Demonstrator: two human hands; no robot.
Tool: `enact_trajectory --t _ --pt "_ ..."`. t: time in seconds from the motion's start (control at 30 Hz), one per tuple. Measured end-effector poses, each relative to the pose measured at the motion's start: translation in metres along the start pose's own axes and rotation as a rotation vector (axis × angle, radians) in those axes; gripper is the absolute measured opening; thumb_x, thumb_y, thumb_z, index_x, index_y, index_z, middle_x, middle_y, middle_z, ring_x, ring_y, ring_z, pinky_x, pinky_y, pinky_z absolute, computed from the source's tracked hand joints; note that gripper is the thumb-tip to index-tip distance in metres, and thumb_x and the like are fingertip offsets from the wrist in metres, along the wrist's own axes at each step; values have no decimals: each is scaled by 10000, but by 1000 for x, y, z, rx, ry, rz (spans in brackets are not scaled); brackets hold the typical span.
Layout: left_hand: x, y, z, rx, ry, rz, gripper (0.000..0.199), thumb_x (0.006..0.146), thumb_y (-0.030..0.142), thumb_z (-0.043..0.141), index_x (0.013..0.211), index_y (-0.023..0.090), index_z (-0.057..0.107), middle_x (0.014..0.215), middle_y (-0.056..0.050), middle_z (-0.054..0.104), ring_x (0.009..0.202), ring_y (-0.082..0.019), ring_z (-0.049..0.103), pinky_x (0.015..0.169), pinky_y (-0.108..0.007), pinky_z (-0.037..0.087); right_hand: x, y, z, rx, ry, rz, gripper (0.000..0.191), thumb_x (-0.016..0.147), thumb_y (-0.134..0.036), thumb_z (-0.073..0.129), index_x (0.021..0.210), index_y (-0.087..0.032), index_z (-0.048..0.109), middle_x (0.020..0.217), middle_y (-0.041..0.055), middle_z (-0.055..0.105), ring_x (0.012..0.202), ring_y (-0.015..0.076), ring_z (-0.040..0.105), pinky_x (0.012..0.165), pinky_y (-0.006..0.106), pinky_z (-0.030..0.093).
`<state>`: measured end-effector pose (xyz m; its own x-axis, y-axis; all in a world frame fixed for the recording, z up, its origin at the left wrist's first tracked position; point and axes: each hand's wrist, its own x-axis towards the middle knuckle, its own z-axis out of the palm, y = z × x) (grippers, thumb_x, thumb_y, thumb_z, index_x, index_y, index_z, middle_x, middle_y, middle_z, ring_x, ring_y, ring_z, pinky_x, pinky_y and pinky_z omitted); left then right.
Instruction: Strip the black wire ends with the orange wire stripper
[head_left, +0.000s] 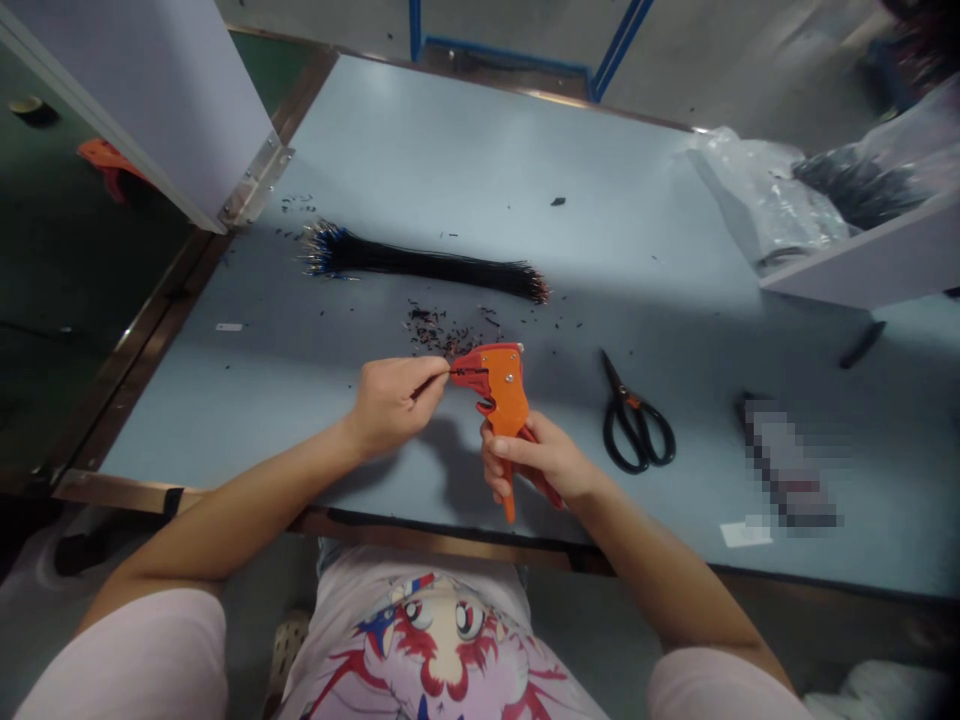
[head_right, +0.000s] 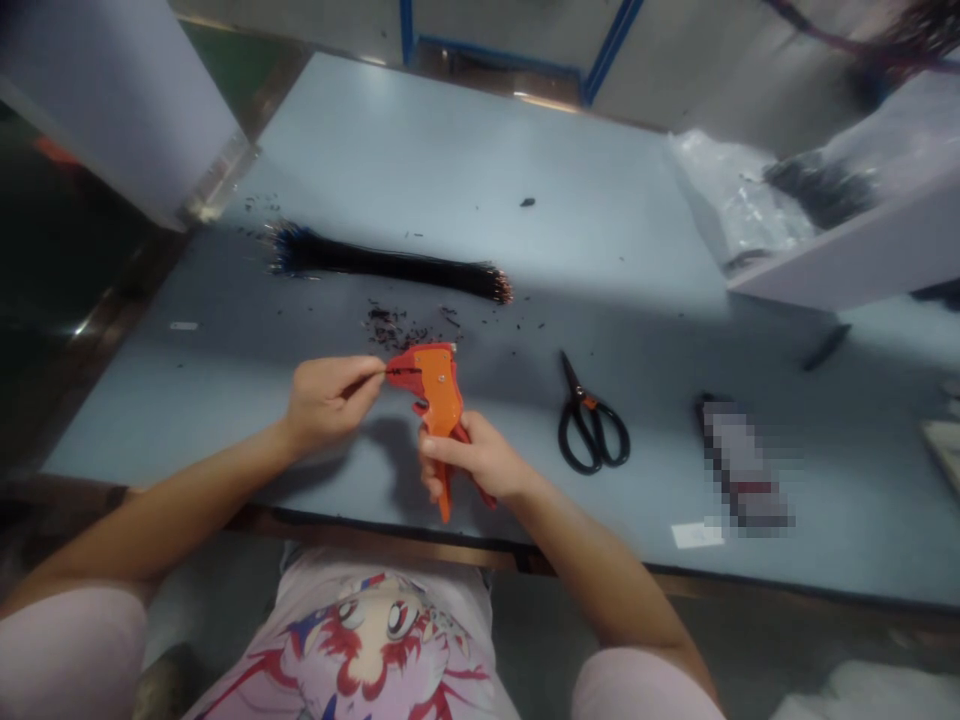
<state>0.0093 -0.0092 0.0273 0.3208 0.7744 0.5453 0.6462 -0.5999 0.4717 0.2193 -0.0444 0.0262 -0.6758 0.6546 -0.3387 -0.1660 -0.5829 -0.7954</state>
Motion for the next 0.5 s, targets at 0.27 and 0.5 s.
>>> enact_trajectory --t 0.27,0.5 --pt "2 0 0 -29 17 37 131 830 154 523 741 153 620 569 25 585 512 -69 490 535 -188 352 0 1 1 -2 26 -29 316 812 -341 643 631 -143 476 481 -36 482 376 93 488 373 223 455" --pt "2 0 3 -25 37 17 115 822 155 531 757 159 626 594 22 621 516 -72 521 544 -191 367 3 2 2 24 82 -34 364 810 -369 642 586 -147 462 450 -58 431 335 73 436 370 224 451"
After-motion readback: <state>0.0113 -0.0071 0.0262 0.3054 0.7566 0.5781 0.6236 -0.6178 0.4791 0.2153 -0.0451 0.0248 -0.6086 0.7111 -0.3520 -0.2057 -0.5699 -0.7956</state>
